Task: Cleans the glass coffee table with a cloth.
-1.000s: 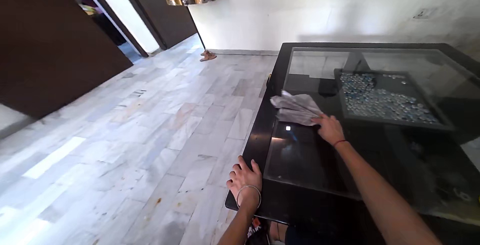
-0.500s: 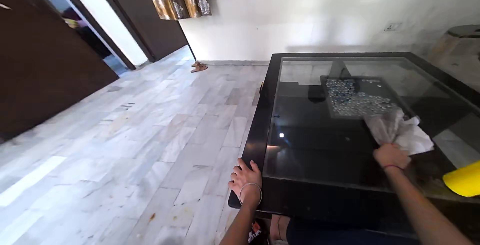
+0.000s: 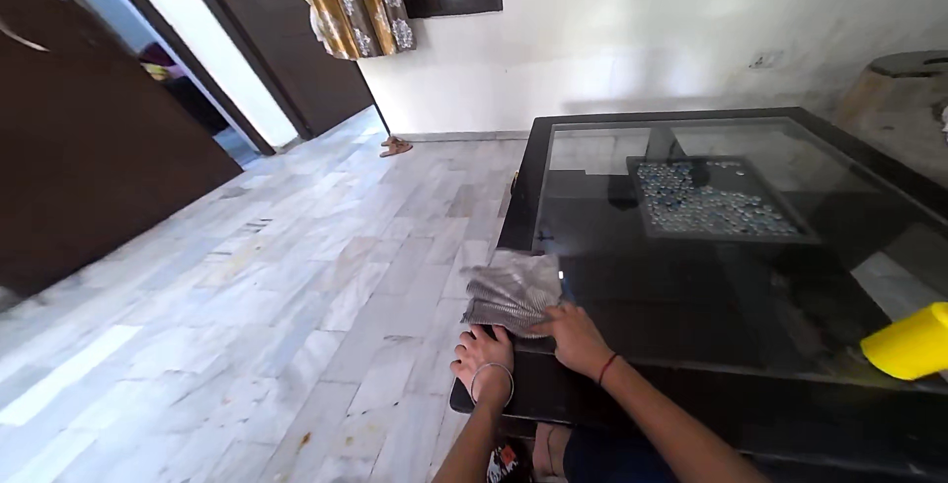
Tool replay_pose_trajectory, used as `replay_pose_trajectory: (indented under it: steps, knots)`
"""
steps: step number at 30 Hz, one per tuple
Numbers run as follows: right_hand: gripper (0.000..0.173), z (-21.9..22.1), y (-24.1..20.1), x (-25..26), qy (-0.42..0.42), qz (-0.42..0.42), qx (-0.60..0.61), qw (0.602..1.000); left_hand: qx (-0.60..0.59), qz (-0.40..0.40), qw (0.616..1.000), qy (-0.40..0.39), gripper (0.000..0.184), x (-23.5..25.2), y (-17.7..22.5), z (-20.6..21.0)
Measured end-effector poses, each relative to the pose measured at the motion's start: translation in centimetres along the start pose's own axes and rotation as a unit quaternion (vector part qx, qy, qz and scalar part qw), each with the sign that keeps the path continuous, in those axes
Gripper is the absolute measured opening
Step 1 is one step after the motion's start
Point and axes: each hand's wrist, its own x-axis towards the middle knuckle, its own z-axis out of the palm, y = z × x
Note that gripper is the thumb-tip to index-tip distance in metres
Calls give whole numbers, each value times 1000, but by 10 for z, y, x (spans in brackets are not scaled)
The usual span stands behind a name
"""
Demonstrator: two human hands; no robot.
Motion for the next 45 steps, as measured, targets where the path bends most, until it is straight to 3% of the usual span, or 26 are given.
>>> replay_pose_trajectory:
  steps: [3,7,14,17,22,26,32,37,40,45]
  knots:
    - [54,-11,20,-17,12,52,-15,998,2,2,1000,-3,59,1,-1,1]
    - [44,-28,86,-57,102,223,14,969,-10,4,1000,14,60,4,-2,4]
    - [32,-28,166,-131,278,507,121,807,-6,2,1000,18,61,3,-3,5]
    - [35,-28,167,-139,272,544,139,782,-13,2,1000,20,61,3,-3,4]
    - [46,-38,109,-109,128,509,125,842,-7,4,1000,13,59,3,-3,3]
    - [46,-34,44,-66,55,425,81,900,-4,4,1000,11,59,4,-3,2]
    - [63,-1,-14,-33,7,191,8,982,-2,5,1000,9,59,1,-2,1]
    - [61,20,-3,-46,-12,11,29,999,-16,6,1000,1,58,1,-2,0]
    - [56,8,21,-65,0,38,35,999,-17,9,1000,3,59,2,-3,0]
    - [52,-18,83,-106,16,176,10,984,-19,13,1000,8,59,2,-3,0]
